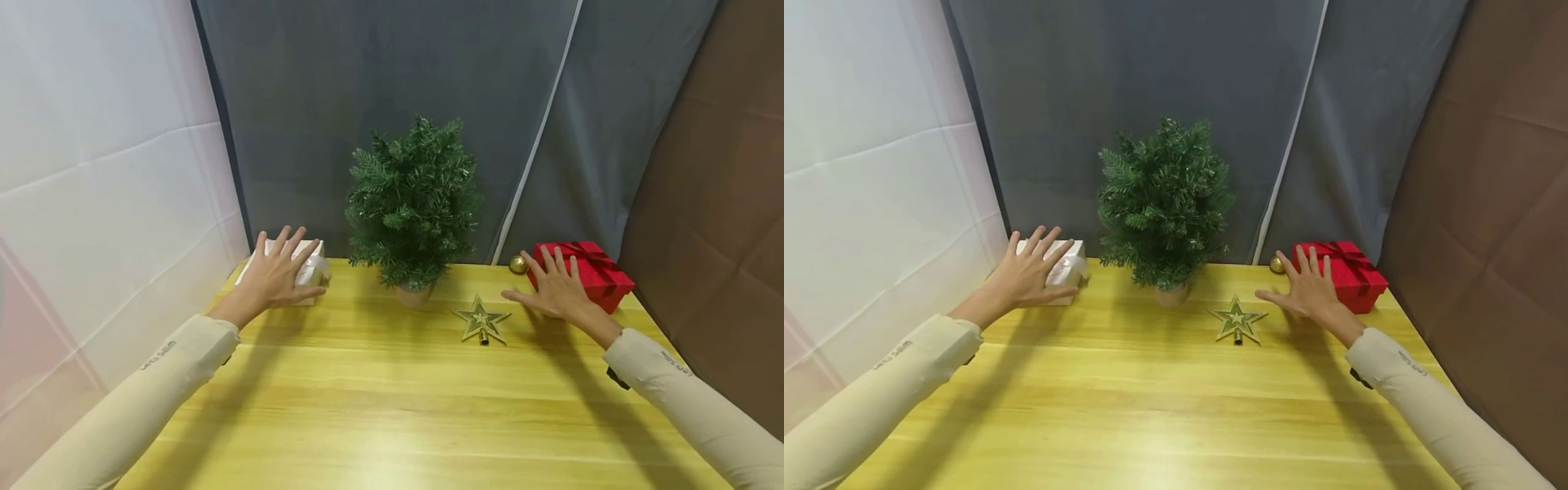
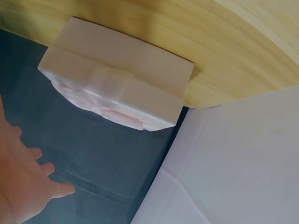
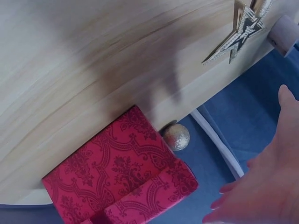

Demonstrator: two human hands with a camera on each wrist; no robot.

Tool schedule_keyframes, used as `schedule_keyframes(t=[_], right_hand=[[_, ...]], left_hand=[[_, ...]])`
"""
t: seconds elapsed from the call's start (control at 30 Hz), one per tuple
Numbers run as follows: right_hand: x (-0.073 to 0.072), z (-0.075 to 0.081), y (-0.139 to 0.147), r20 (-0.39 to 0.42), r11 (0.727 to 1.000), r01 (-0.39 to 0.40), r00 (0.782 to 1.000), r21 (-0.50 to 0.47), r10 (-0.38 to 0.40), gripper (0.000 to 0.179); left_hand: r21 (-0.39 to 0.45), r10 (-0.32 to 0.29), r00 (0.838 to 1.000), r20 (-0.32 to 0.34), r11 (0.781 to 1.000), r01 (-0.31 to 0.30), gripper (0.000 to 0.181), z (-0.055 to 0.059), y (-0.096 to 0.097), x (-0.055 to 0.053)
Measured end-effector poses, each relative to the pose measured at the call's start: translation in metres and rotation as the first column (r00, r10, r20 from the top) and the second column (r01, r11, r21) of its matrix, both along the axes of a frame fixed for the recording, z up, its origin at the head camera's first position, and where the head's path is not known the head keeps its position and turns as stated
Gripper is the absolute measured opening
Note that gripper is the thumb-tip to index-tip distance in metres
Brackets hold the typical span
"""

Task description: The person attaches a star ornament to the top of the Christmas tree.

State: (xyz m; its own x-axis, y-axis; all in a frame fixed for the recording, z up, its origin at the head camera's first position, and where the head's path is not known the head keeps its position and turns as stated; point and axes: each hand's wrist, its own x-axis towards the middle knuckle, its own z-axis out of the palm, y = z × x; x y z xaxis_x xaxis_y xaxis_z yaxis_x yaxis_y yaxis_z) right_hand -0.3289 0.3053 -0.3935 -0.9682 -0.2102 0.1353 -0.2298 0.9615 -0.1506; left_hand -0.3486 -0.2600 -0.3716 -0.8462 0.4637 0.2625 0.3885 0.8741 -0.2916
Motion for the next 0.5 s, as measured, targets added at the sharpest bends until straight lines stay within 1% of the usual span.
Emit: schedule_keyframes(t=[0.1,0.23,0.5], right_hand=[[0.000,0.000,-0.001,0.004,1.000,-0.002,1.000,0.018,0.002,0.106],[0.001,-0.002,0.000,0.016,1.000,-0.004,1.000,0.027,0.004,0.107],[0.005,-0.005,0.004,0.021,1.000,-0.008,1.000,0.017,0.008,0.106]], left_hand=[[-0.009,0.006,1.000,-0.004,1.000,-0.006,0.104,0.003,0.000,0.000],[-0.033,0.004,0.999,-0.033,0.999,-0.005,0.103,0.008,0.001,0.002],[-0.043,-0.007,0.999,-0.054,0.999,0.005,0.102,0.026,0.003,0.005]])
